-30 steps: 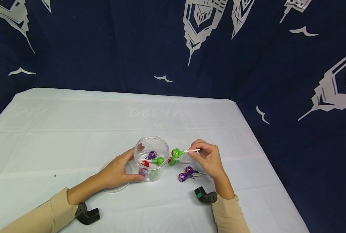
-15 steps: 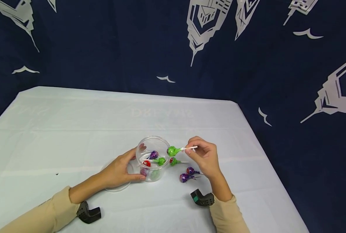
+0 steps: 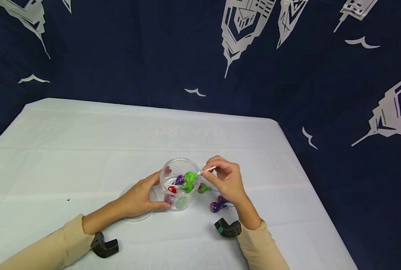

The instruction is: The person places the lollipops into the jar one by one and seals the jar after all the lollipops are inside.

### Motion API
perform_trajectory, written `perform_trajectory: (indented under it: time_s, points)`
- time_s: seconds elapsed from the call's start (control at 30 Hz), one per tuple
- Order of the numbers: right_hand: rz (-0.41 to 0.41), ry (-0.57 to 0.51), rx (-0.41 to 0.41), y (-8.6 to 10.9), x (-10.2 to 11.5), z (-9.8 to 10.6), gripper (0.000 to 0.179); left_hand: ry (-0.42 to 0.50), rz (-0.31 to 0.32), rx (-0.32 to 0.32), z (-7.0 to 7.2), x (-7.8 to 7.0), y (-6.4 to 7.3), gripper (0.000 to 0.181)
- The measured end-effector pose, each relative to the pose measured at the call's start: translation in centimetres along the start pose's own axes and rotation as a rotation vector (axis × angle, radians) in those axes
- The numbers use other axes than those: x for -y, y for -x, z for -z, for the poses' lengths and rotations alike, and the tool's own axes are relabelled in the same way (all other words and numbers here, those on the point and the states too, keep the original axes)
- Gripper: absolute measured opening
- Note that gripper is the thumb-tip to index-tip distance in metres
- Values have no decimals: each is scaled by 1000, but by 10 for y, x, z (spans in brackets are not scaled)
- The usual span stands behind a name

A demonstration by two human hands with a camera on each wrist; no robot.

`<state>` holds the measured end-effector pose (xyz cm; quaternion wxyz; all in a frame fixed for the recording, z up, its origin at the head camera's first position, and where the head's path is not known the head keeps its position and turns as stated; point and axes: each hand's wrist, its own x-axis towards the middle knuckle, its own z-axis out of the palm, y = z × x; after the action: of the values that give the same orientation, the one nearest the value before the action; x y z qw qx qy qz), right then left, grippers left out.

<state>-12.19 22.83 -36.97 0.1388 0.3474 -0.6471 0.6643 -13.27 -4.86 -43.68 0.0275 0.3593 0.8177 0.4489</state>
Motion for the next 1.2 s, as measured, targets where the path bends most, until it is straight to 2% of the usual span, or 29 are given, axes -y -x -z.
perform_trajectory:
  time_s: [0.4,0.9,1.2]
  points:
    - [30,11,-17,4,-6,5,23,-10,11,7,0,-2,0,103]
    - [60,-10,21,8,-13,7,17,-5,22,14,1,-3,0,103]
    - [64,14,44,12,-15,9,15,-1,11,13,1,-3,-1,104]
